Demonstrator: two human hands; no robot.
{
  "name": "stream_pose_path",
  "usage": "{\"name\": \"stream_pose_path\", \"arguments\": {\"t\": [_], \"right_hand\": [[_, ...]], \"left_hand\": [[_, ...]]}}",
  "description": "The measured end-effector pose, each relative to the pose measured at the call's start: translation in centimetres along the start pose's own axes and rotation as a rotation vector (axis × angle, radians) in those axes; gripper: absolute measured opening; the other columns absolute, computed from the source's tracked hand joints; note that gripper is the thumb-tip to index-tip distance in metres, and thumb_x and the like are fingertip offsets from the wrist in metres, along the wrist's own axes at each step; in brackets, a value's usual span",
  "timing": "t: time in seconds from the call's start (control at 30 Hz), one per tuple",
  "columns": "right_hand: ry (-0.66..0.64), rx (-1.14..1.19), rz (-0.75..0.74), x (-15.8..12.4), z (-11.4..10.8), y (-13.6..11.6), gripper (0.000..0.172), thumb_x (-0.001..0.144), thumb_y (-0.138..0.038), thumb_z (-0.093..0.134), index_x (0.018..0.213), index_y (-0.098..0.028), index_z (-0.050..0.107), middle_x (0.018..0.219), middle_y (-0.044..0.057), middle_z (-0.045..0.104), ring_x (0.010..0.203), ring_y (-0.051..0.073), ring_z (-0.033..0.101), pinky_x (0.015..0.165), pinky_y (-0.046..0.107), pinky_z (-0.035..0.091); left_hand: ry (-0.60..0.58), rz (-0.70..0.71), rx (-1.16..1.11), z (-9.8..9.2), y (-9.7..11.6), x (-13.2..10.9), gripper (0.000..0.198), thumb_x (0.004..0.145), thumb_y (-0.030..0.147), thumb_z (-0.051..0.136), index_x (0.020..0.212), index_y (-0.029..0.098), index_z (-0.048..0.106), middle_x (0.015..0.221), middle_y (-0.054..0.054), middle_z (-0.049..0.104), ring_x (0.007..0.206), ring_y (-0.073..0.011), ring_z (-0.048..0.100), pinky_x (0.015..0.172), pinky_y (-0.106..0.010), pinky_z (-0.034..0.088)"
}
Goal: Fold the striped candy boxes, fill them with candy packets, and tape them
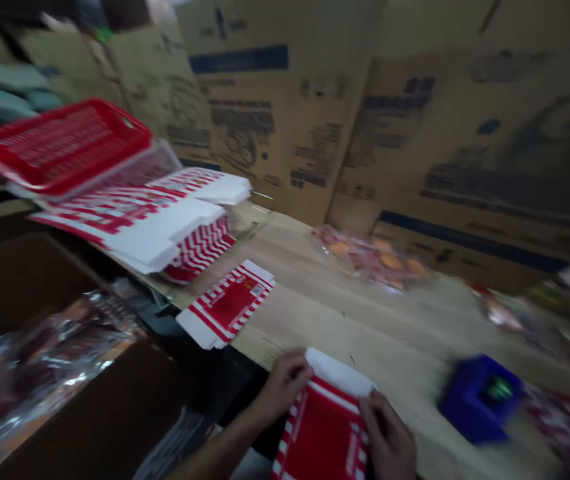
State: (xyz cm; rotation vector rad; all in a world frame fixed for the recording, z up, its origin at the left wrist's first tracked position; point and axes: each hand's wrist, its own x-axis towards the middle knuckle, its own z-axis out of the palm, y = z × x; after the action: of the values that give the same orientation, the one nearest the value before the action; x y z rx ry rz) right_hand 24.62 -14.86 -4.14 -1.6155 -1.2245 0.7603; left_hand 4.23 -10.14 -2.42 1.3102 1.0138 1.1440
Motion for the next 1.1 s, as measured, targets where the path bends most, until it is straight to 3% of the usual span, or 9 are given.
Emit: {"name": "stream_pose_path", "arguments": {"t": [0.07,0.17,0.3,0.43,0.53,0.63,0.77,0.97,1.1], "right_hand": [[0.01,0.158,0.029,0.4,0.4,-0.5,0.03,0.077,-0.05,0.066,0.083,-0.02,0.061,0.079,0.003,0.062,0.076,0.02,0.061,0.072,0.032,0.052],[-0.017,0.312,0.071,1.0,0.8,-1.7,0.041,0.075,-0.042,0.07,0.109,-0.023,0.058,0.079,0.0,0.061,0.073,0.016,0.06,0.067,0.027,0.051],[-0.191,0.311,0.052,1.3,0.4,-2.7,0.021,0.081,-0.039,0.065,0.088,-0.019,0.067,0.085,0.004,0.065,0.081,0.018,0.061,0.074,0.028,0.05],[-0.235,0.276,-0.03,1.3,-0.6,-2.9,0.02,0.082,-0.038,0.064,0.079,-0.019,0.068,0.09,0.006,0.067,0.088,0.02,0.062,0.08,0.03,0.048],[-0.276,0.27,0.003,1.4,-0.9,-3.1,0.026,0.086,-0.04,0.06,0.074,-0.018,0.068,0.1,0.009,0.068,0.094,0.021,0.063,0.083,0.031,0.048],[-0.314,0.241,0.054,1.8,-0.9,-3.5,0.023,0.08,-0.04,0.066,0.073,-0.018,0.067,0.09,0.008,0.071,0.083,0.02,0.064,0.074,0.03,0.051],[-0.382,0.138,0.064,2.9,-1.0,-4.3,0.019,0.072,-0.034,0.072,0.081,-0.017,0.068,0.08,0.006,0.072,0.074,0.02,0.065,0.065,0.029,0.052],[-0.449,0.092,0.072,4.6,-1.3,-5.6,0.015,0.072,-0.032,0.069,0.072,-0.017,0.067,0.065,0.003,0.069,0.057,0.015,0.06,0.053,0.025,0.047],[-0.466,0.07,0.007,4.8,-1.6,-6.0,0.017,0.074,-0.03,0.067,0.065,-0.017,0.064,0.062,0.002,0.067,0.056,0.014,0.058,0.053,0.024,0.046]], "left_hand": [[0.031,-0.089,-0.114,0.1,0.5,0.3,0.029,0.078,0.035,0.064,0.06,0.015,0.054,0.074,-0.001,0.055,0.074,-0.014,0.05,0.073,-0.025,0.04],[0.112,-0.239,-0.301,-0.1,0.9,0.8,0.017,0.07,0.027,0.069,0.074,0.017,0.056,0.068,0.004,0.052,0.064,-0.0103,0.048,0.062,-0.021,0.038],[-0.012,-0.321,-0.364,-1.0,1.3,1.2,0.027,0.068,0.027,0.072,0.091,0.018,0.062,0.071,0.004,0.058,0.064,-0.0105,0.052,0.062,-0.021,0.04],[-0.202,-0.252,-0.161,-2.3,1.8,1.2,0.024,0.071,0.035,0.074,0.08,0.013,0.07,0.085,-0.005,0.063,0.078,-0.0157,0.058,0.07,-0.025,0.045],[-0.22,-0.188,-0.044,-2.7,1.9,1.1,0.022,0.075,0.036,0.071,0.079,0.014,0.071,0.092,-0.007,0.064,0.085,-0.0177,0.059,0.075,-0.027,0.045],[-0.214,-0.167,0.106,-2.8,2.3,1.3,0.025,0.079,0.037,0.065,0.07,0.014,0.071,0.077,-0.005,0.066,0.072,-0.0151,0.058,0.07,-0.026,0.044],[-0.237,-0.152,0.292,-3.0,3.5,2.3,0.018,0.069,0.031,0.071,0.078,0.016,0.074,0.076,-0.004,0.071,0.074,-0.0182,0.062,0.072,-0.028,0.045],[-0.303,-0.221,0.222,-3.6,4.7,3.9,0.014,0.067,0.028,0.068,0.065,0.015,0.072,0.057,-0.001,0.064,0.056,-0.0136,0.053,0.056,-0.024,0.038],[-0.361,-0.174,0.21,-3.7,4.8,4.0,0.018,0.071,0.031,0.066,0.064,0.015,0.07,0.06,-0.002,0.064,0.058,-0.014,0.054,0.059,-0.024,0.04]]}}
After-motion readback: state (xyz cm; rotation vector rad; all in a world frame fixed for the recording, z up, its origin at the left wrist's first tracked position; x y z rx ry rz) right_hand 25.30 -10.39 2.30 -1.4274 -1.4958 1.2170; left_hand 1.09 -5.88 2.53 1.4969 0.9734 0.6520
